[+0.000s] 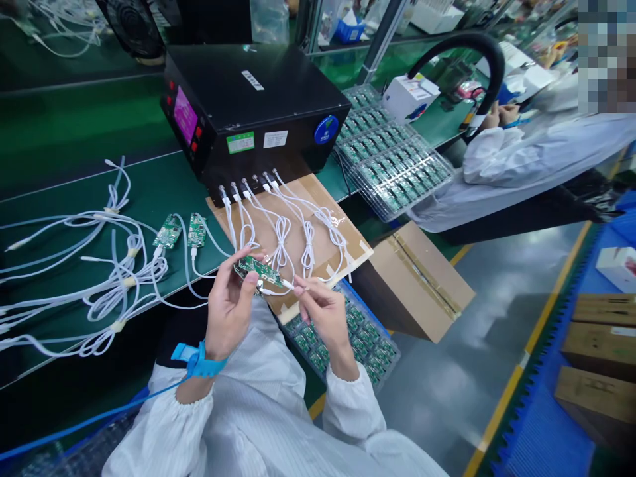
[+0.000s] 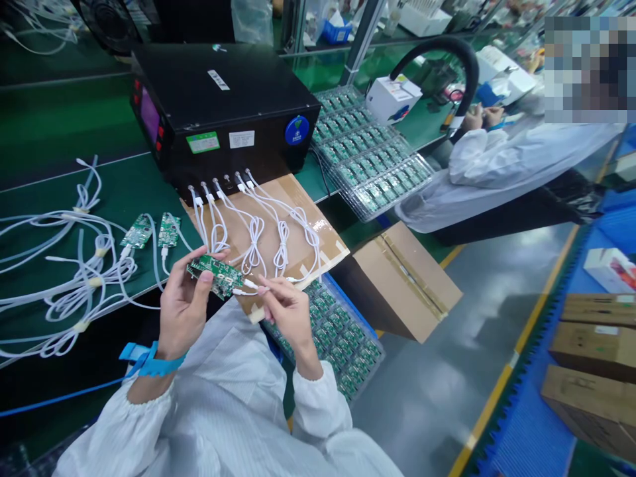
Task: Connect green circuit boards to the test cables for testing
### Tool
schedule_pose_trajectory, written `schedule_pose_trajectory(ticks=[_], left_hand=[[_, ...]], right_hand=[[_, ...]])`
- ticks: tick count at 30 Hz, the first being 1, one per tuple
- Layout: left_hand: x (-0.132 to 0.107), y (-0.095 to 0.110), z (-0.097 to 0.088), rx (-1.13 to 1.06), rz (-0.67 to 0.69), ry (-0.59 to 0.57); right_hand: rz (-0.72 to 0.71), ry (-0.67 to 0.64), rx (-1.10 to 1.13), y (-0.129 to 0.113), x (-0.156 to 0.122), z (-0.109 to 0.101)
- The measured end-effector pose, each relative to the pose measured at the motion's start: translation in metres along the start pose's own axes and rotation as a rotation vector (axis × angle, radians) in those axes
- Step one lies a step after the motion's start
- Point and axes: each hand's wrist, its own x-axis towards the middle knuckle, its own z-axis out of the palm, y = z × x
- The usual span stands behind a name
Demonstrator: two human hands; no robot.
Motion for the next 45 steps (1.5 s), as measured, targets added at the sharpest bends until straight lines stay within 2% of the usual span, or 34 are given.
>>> schedule_pose_trajectory(ticks=[2, 5, 11, 16, 27, 36, 42, 45], left_hand=[[0.001, 0.001, 0.000, 0.046, 0.010, 0.019], [0.000, 0.000, 0.002, 0.031, -0.036, 0.019], [-0.003, -0.006, 0.007, -0.270, -0.293, -0.112], [-0.001, -0.001, 0.014, -0.405, -0.406, -0.070], [0.001, -0.003, 0.023, -0.470, -0.429, -0.088], [0.003, 0.001, 0.025, -0.545, -0.501, -0.105], [0.008, 0.002, 0.021, -0.630, -0.574, -0.143], [0.007, -0.001, 0.019, -0.624, -0.576, -0.146]], right_hand=[[0.020, 0.014, 0.060, -0.008, 0.007, -0.006], [-0.005, -0.033, 0.089, -0.021, 0.018, -0.006], [-0.098, -0.124, 0.044, -0.039, 0.032, 0.013], [-0.217, -0.072, -0.012, -0.042, 0.036, 0.024], [-0.345, -0.046, -0.090, -0.036, 0.035, 0.027], [-0.510, -0.023, -0.333, -0.043, 0.035, 0.023], [-0.563, -0.040, -0.370, -0.042, 0.033, 0.022], [-0.536, -0.054, -0.366, -0.040, 0.033, 0.024]])
